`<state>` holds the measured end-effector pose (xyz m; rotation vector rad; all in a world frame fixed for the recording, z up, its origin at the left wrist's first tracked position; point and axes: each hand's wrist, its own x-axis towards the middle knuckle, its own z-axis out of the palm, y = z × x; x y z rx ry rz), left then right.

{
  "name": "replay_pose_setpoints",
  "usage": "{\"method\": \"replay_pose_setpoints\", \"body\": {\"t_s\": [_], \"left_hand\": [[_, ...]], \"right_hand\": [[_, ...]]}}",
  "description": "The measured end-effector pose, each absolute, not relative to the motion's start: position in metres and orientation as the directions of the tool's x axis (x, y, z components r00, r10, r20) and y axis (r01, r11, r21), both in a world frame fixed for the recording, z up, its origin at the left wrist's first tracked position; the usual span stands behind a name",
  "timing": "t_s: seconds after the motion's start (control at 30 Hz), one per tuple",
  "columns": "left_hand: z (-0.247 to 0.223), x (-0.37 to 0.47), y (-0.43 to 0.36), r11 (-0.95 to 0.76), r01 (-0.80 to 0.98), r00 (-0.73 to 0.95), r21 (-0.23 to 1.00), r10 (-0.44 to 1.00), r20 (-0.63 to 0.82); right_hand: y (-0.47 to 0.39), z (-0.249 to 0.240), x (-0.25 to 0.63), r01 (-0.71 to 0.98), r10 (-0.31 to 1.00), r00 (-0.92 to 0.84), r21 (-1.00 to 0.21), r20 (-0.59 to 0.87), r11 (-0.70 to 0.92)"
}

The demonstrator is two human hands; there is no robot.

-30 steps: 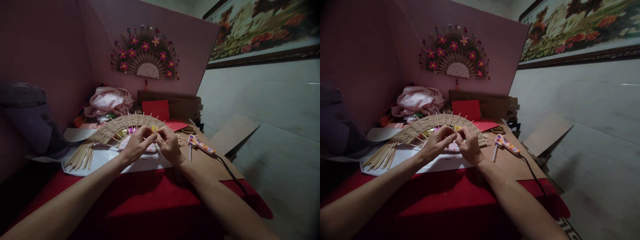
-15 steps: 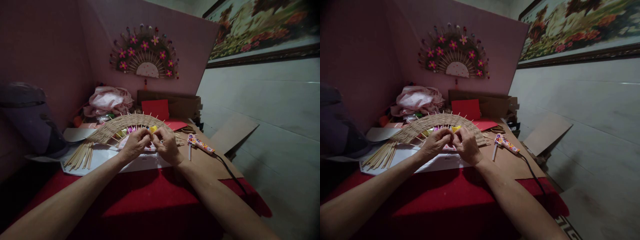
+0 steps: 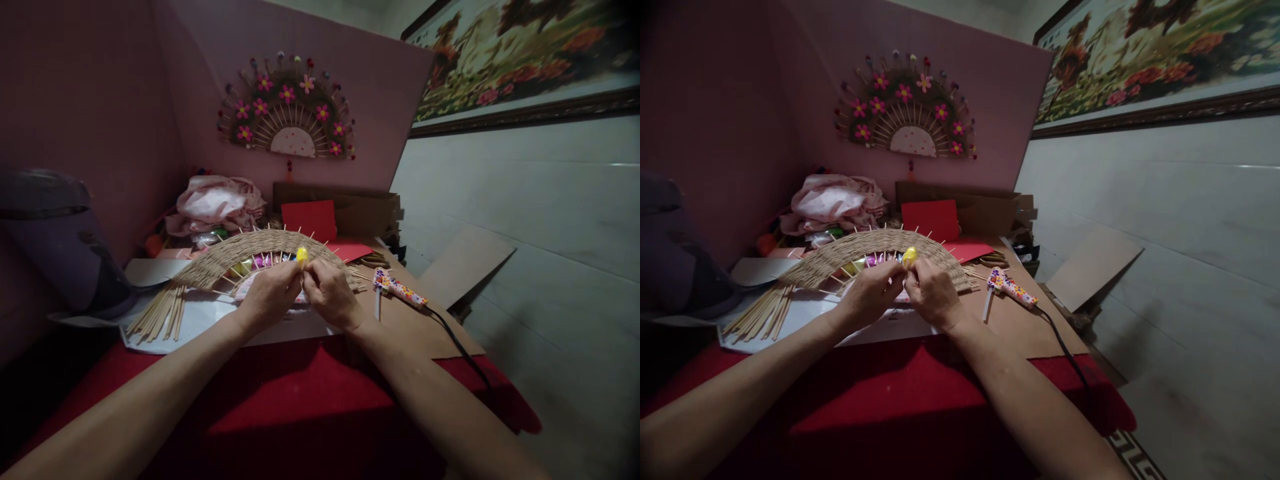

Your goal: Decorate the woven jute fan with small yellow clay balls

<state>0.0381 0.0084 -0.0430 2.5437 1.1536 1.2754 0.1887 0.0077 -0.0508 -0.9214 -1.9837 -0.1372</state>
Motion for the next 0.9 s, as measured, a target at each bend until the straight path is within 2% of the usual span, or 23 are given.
{"method": "replay_pose_setpoints", "body": {"t_s": [0.07, 0.23, 0.37, 0.63, 0.77, 0.9], "left_hand": [[-0.0418, 0.0379, 0.0072, -0.717, 0.594, 0.381, 0.365, 0.651, 0.657], [-0.0398, 0.0381, 0.0058, -0.682, 0.515, 0.334, 0.52, 0.718, 0.611], [-0.0407, 0.0387, 0.0068, -0.654, 0.494, 0.334, 0.573, 0.751, 0.569], [-0.0356, 0.0368, 0.0082, -0.597, 0.556, 0.33, 0.579, 0.798, 0.505], [-0.0339, 0.0354, 0.0072, -0.629, 0.602, 0.353, 0.492, 0.762, 0.543], [-0.038, 0.0355, 0.0097, -0.652, 0.61, 0.342, 0.451, 0.73, 0.592]], "right_hand": [[0.0071, -0.0505, 0.189, 0.664, 0.543, -0.339, -0.214, 0.768, 0.717], [0.0053, -0.0496, 0.1905, 0.678, 0.51, -0.385, -0.14, 0.769, 0.722], [0.0056, -0.0501, 0.1914, 0.678, 0.498, -0.41, -0.11, 0.764, 0.727], [0.0057, -0.0499, 0.1918, 0.705, 0.481, -0.462, -0.021, 0.745, 0.709], [0.0044, -0.0513, 0.1888, 0.723, 0.47, -0.509, 0.062, 0.721, 0.688], [0.0041, -0.0554, 0.1827, 0.782, 0.507, -0.444, 0.043, 0.739, 0.622]]}}
